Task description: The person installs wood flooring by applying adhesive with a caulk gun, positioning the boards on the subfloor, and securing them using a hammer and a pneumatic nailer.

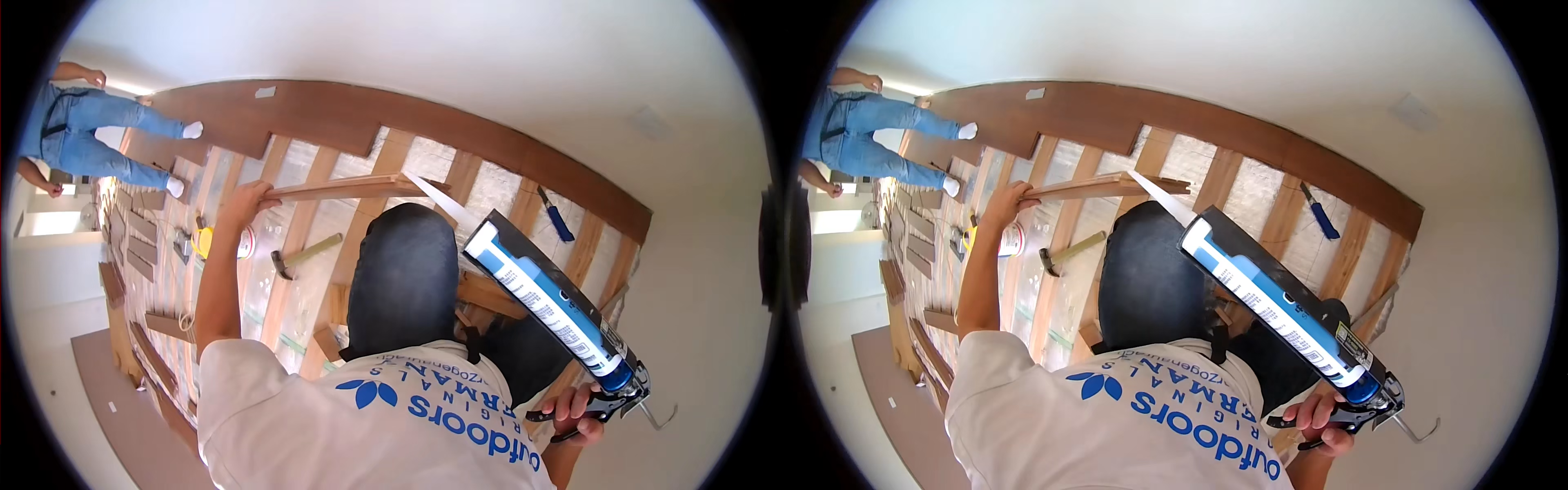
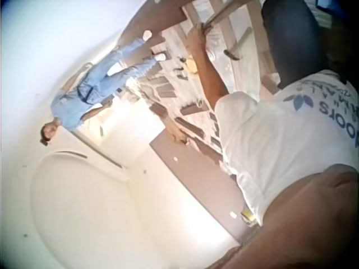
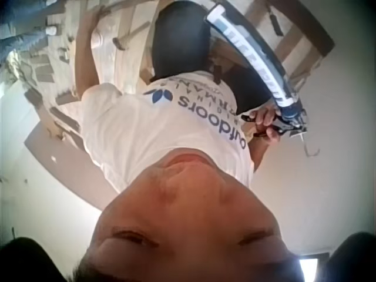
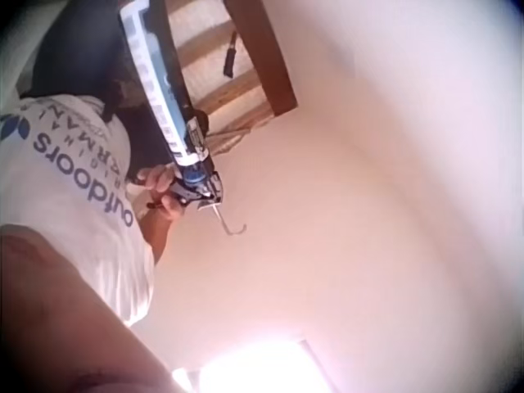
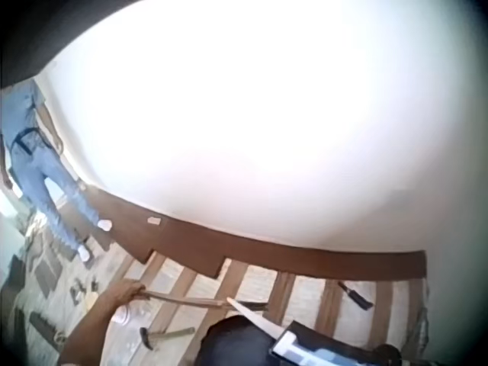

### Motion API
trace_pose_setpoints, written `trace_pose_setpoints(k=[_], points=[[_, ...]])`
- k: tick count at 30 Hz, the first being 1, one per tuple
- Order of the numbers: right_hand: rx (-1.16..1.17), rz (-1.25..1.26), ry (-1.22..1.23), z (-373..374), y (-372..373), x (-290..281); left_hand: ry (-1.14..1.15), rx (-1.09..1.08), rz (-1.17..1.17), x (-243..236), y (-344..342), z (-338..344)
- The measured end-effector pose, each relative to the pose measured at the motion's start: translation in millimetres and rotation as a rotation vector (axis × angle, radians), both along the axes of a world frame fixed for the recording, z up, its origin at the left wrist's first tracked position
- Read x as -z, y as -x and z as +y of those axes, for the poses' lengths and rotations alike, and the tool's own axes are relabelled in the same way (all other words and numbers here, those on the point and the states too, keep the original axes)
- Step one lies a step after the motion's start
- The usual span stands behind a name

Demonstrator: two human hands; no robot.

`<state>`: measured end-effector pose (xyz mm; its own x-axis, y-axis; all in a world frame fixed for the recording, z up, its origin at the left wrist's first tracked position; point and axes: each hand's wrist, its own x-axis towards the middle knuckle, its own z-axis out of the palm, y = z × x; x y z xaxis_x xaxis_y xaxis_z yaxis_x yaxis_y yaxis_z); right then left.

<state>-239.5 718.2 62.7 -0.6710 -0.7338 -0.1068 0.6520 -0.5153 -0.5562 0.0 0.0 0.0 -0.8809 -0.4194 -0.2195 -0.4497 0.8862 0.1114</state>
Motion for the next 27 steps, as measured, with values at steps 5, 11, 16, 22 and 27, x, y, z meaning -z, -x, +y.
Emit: trace_pose_setpoints(k=[5, 11, 16, 22, 27], points=[[0.018, 0.019, -0.026, -2, 1, 5, 0.013, 0.035, 0.053, -3, 5, -12], [-0.011, 0.049, -0.052, -3, 7, -2, 0.025, 0.048, 0.061, 2, -4, -7], [-0.005, 0.037, -0.065, -5, 11, -6, 0.067, 0.055, 0.087, 3, -9, -10], [0.002, 0.039, -0.083, -4, 14, -7, 0.107, 0.096, 0.114, -4, -15, -7], [-0.015, -0.001, -0.077, -3, 18, -12, 0.112, 0.084, 0.103, -5, -21, -7]])
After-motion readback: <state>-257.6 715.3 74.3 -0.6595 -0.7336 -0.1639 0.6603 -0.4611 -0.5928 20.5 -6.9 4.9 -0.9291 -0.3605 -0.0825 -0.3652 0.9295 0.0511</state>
